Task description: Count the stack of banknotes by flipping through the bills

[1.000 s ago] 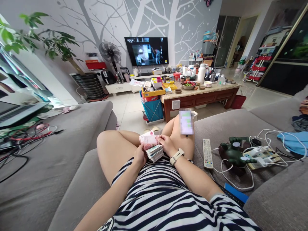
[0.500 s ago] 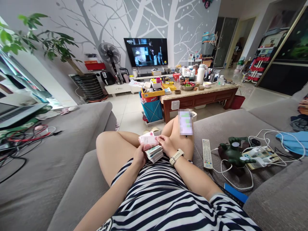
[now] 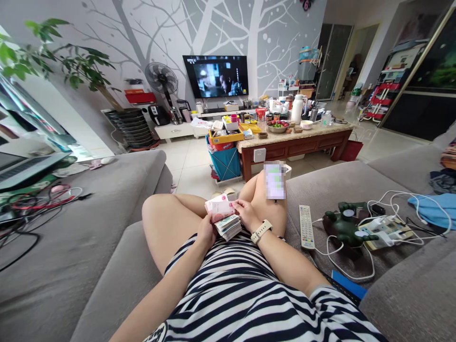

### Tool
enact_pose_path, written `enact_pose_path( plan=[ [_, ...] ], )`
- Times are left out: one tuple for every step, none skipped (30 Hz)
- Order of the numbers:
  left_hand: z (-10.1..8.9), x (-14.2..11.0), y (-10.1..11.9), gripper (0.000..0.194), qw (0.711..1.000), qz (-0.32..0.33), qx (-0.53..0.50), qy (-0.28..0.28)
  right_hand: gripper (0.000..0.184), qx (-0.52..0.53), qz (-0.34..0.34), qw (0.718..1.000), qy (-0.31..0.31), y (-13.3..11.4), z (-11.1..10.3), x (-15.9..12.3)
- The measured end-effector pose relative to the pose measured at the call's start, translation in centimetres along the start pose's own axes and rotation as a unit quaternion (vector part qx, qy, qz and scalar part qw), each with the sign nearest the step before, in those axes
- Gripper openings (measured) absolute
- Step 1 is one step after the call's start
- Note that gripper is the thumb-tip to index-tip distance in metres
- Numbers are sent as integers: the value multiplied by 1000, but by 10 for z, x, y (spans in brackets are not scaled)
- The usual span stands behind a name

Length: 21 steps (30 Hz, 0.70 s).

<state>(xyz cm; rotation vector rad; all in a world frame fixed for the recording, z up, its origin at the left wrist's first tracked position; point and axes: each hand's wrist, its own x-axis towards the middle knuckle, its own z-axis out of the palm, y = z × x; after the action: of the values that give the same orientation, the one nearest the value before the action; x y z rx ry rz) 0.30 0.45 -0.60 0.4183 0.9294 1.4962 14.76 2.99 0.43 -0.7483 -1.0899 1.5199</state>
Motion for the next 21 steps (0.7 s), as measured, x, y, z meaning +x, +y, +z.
enact_pose_path(
  plan=[
    [-1, 1, -1, 26, 1000, 1, 0, -1, 32, -2, -2, 1000, 0, 0, 0, 0],
    [-1, 1, -1, 26, 1000, 3, 0, -1, 32, -3, -3, 1000, 0, 1, -1, 1],
    [-1, 2, -1, 27, 1000, 4, 0, -1, 32, -4, -4, 1000, 0, 1, -1, 1],
    [-1, 2, -1, 27, 1000, 4, 0, -2, 32, -5, -5, 1000, 1, 1, -1, 1],
    [-1, 1, -1, 27, 1000, 1, 2, -5, 32, -8, -6, 1000, 0, 1, -1, 1],
    [0, 0, 0, 27, 1000, -2, 4, -9, 32, -11, -7, 1000, -4, 1, 0, 0],
    [1, -2, 1, 28, 1000, -4, 6, -15, 33, -15, -7, 1000, -9, 1, 0, 0],
    [2, -3, 2, 28, 1000, -6, 6, -22, 34, -19, -8, 1000, -15, 0, 0, 0],
    [4, -5, 3, 29, 1000, -5, 6, -30, 34, -25, -12, 999, -19, 0, 0, -1],
    [5, -7, 4, 30, 999, -2, 5, -38, 34, -32, -21, 999, -22, -1, 0, -1],
    [6, -8, 5, 30, 999, 2, 5, -46, 33, -41, -31, 998, -21, -2, 0, -1],
    [7, -9, 5, 30, 999, 4, 9, -53, 32, -52, -42, 998, -17, -3, 0, -1],
    [7, -10, 6, 30, 998, 6, 14, -60, 30, -63, -48, 997, -12, -4, 0, 0],
    [6, -10, 6, 30, 998, 8, 20, -65, 28, -74, -50, 996, -6, -5, 0, 0],
    [5, -10, 5, 30, 997, 11, 27, -67, 27, -83, -47, 995, 3, -6, 0, 1],
    [4, -10, 5, 30, 997, 14, 35, -68, 27, -89, -40, 995, 14, -7, 0, 2],
    [3, -9, 5, 29, 997, 18, 41, -68, 28, -95, -35, 995, 24, -7, 0, 2],
    [1, -9, 4, 28, 997, 20, 46, -66, 29, -99, -31, 994, 31, -7, 0, 3],
    [0, -9, 4, 28, 996, 20, 51, -64, 30, -104, -31, 994, 34, -7, 0, 3],
    [0, -8, 4, 27, 997, 23, 57, -54, 31, -109, -30, 993, 34, -7, 0, 3],
    [-1, -8, 4, 27, 997, 26, 64, -43, 31, -113, -29, 993, 30, -7, 0, 3]
  ],
)
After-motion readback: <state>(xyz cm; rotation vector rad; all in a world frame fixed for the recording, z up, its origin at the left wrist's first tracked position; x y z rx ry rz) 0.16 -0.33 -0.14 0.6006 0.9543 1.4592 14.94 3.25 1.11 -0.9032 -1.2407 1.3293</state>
